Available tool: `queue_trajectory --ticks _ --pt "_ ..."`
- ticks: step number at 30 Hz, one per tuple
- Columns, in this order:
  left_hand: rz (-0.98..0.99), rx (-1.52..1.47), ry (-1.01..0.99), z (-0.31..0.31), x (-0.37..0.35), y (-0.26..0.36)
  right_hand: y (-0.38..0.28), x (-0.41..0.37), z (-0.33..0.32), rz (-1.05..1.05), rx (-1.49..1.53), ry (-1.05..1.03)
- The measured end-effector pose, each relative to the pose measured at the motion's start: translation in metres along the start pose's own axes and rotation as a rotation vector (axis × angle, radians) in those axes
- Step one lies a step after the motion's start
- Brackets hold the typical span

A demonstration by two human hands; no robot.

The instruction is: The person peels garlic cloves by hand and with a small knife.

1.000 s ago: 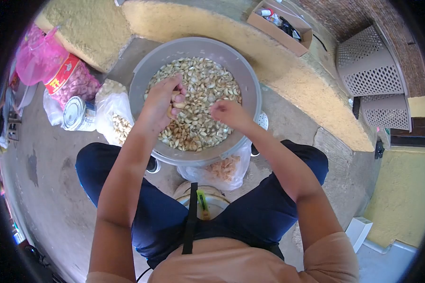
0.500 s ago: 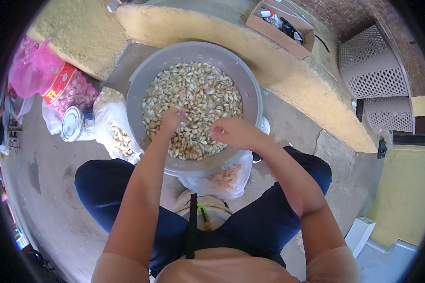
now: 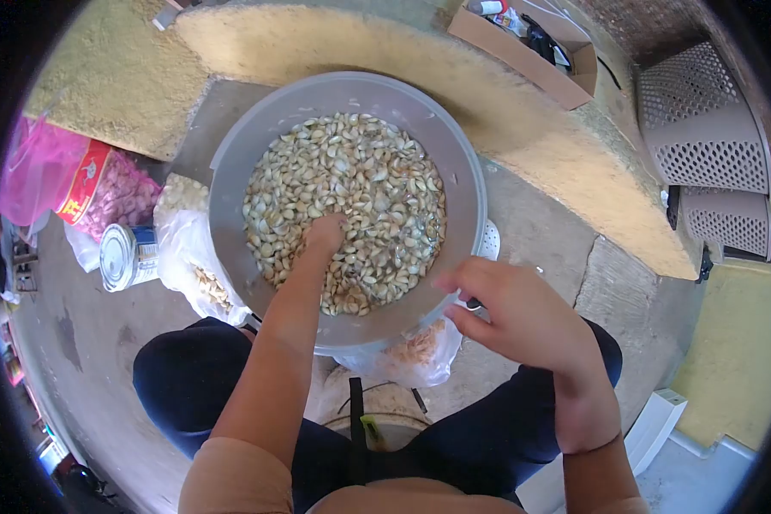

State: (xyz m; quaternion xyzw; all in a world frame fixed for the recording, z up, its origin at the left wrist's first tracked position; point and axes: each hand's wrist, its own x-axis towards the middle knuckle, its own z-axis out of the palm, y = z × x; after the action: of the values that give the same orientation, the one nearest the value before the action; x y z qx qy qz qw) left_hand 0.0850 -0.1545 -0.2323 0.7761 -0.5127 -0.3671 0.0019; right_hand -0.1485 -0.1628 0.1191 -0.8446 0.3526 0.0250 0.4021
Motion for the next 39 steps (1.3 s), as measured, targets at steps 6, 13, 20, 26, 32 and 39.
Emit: queue_trajectory --ticks 6,13,20,26,32,39 --pt "0.073 0.083 -0.087 0.003 0.018 0.001 0.000 0.003 -0.005 -0.021 -0.039 0.040" --pt "0.117 0.227 -0.125 0.006 0.025 0.002 0.000 0.005 -0.009 -0.029 -0.074 0.009" --pt "0.186 0.169 -0.122 0.002 0.018 -0.002 0.007 0.008 -0.005 -0.031 -0.076 0.066" --pt "0.357 -0.435 0.031 -0.029 -0.037 0.033 0.023 0.012 0.011 0.109 -0.164 0.231" --pt "0.676 -0.436 0.189 -0.099 -0.129 0.127 0.037 0.014 0.031 0.208 -0.054 0.270" --pt "0.894 -0.425 0.255 -0.166 -0.227 0.150 0.013 -0.002 0.044 0.151 1.176 0.202"
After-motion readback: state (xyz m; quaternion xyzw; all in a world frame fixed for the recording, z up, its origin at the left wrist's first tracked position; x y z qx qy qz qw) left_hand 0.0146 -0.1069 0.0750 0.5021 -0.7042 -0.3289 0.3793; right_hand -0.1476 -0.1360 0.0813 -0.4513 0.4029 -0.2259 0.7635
